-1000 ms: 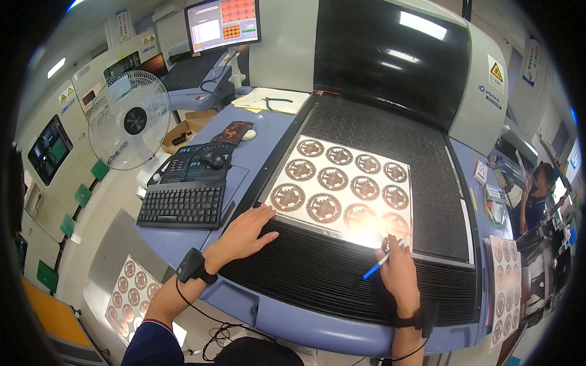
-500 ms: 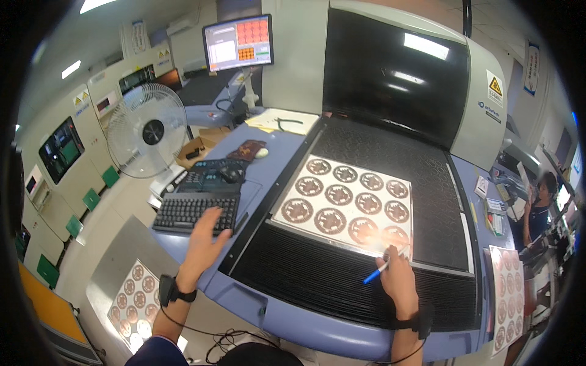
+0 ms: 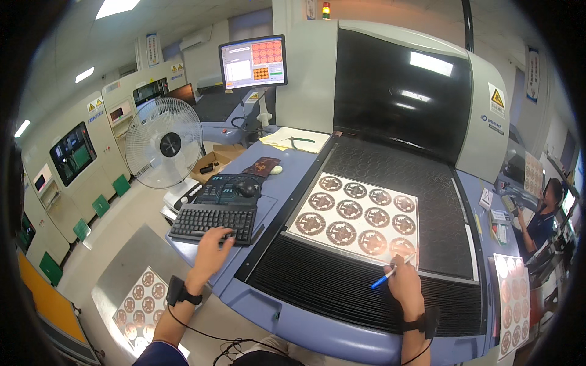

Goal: Inspecting and marking circular copper circuits on large PCB sheets using an optical inspection machine and a pen.

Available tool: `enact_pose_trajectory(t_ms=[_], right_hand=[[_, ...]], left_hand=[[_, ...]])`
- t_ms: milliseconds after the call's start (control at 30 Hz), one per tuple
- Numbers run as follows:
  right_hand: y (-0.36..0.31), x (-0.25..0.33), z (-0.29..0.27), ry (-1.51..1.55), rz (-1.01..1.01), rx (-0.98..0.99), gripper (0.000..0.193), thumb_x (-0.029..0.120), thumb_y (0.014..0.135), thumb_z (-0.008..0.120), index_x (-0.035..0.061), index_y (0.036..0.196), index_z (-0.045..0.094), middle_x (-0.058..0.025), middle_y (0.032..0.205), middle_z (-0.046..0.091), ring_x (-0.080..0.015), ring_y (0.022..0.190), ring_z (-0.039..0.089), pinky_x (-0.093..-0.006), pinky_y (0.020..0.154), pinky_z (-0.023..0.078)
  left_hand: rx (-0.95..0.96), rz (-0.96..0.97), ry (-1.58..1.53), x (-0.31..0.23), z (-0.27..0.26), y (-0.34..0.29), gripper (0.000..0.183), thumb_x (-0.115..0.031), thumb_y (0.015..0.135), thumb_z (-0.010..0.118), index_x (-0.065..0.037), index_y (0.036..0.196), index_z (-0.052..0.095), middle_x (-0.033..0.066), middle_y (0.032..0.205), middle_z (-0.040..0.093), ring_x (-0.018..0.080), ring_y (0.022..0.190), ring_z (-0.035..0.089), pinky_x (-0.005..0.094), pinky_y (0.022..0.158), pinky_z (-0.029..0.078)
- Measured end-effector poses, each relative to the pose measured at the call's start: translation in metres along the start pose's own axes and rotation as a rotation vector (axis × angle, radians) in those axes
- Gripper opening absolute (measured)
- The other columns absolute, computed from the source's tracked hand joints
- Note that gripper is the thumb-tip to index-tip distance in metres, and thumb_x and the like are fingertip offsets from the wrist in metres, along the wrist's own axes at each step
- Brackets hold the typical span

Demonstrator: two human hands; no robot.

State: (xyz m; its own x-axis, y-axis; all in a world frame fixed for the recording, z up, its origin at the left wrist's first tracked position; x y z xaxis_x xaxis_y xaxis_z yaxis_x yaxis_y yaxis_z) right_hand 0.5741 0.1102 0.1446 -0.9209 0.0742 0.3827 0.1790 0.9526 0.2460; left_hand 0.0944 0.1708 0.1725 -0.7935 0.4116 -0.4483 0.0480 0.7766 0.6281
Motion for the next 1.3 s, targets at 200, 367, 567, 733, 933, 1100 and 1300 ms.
enact_pose_trajectory(t_ms=[200,367,567,733,933,1100,1300], right_hand=[[0.000,0.007,0.000,-0.115,-0.008,0.040,0.026,0.024,0.090,0.065,0.0005,0.098,0.057,-0.0248,0.086,0.067,-0.0458,0.085,0.063,-0.0532,0.073,0.050],[-0.007,0.021,-0.012,-0.076,0.064,-0.005,0.032,0.023,0.091,0.064,-0.0008,0.110,0.058,-0.0257,0.091,0.067,-0.0446,0.090,0.064,-0.0522,0.075,0.050],[-0.008,0.002,-0.003,-0.068,0.037,-0.030,0.038,0.022,0.091,0.063,0.0015,0.122,0.057,-0.0248,0.095,0.068,-0.0456,0.091,0.064,-0.0517,0.077,0.050],[-0.002,-0.006,-0.003,0.021,0.035,0.000,0.040,0.016,0.090,0.064,0.0003,0.126,0.056,-0.0275,0.101,0.067,-0.0461,0.098,0.063,-0.0493,0.082,0.050],[0.018,0.002,-0.011,-0.119,0.008,0.175,0.031,0.012,0.086,0.066,-0.0004,0.115,0.061,-0.0286,0.094,0.067,-0.0460,0.094,0.064,-0.0493,0.078,0.051],[0.105,0.135,-0.086,-0.174,-0.124,0.026,0.028,0.012,0.088,0.064,0.0003,0.113,0.061,-0.0291,0.088,0.067,-0.0431,0.083,0.067,-0.0471,0.071,0.051],[0.231,0.314,0.018,0.280,-0.502,-0.106,0.027,0.021,0.093,0.064,0.0024,0.112,0.066,-0.0239,0.084,0.069,-0.0316,0.078,0.071,-0.0393,0.067,0.052]], left_hand=[[0.138,0.093,-0.217,-0.060,0.043,0.017,0.030,-0.023,0.088,0.066,-0.001,0.108,0.068,0.0177,0.107,0.068,0.0343,0.106,0.062,0.0415,0.093,0.049],[0.205,0.032,-0.232,-0.059,0.054,0.013,0.032,-0.025,0.090,0.065,-0.001,0.111,0.067,0.0178,0.109,0.068,0.0352,0.107,0.061,0.0421,0.092,0.049],[0.417,0.077,-0.180,-0.070,0.097,0.016,0.049,-0.032,0.092,0.061,0.002,0.126,0.056,0.0231,0.122,0.061,0.0381,0.115,0.056,0.0435,0.099,0.045],[0.475,0.394,-0.075,-0.108,0.158,0.031,0.059,-0.038,0.093,0.060,0.001,0.136,0.047,0.0273,0.140,0.045,0.0436,0.133,0.041,0.0478,0.112,0.032],[0.384,0.466,-0.206,-0.107,0.190,0.030,0.065,-0.040,0.092,0.060,0.006,0.134,0.047,0.0279,0.143,0.042,0.0433,0.138,0.033,0.0515,0.116,0.023],[0.553,0.489,-0.210,-0.118,0.193,0.018,0.070,-0.045,0.096,0.052,0.008,0.140,0.040,0.0248,0.149,0.036,0.0380,0.144,0.027,0.0486,0.120,0.017],[0.587,0.442,-0.250,-0.110,0.194,0.011,0.073,-0.047,0.093,0.056,0.007,0.140,0.041,0.0202,0.150,0.037,0.0348,0.143,0.029,0.0480,0.119,0.018]])
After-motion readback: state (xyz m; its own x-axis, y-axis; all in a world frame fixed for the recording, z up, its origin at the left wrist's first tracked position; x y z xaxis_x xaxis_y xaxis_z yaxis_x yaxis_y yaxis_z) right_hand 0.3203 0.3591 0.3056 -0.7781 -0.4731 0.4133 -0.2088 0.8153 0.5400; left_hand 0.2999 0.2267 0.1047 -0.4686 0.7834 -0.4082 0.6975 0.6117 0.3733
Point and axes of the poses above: each hand's wrist, its own y-axis towards the middle knuckle, its own z-axis out of the palm, x = y × z, the point moved 8 cm from there along y, towards the middle knuckle
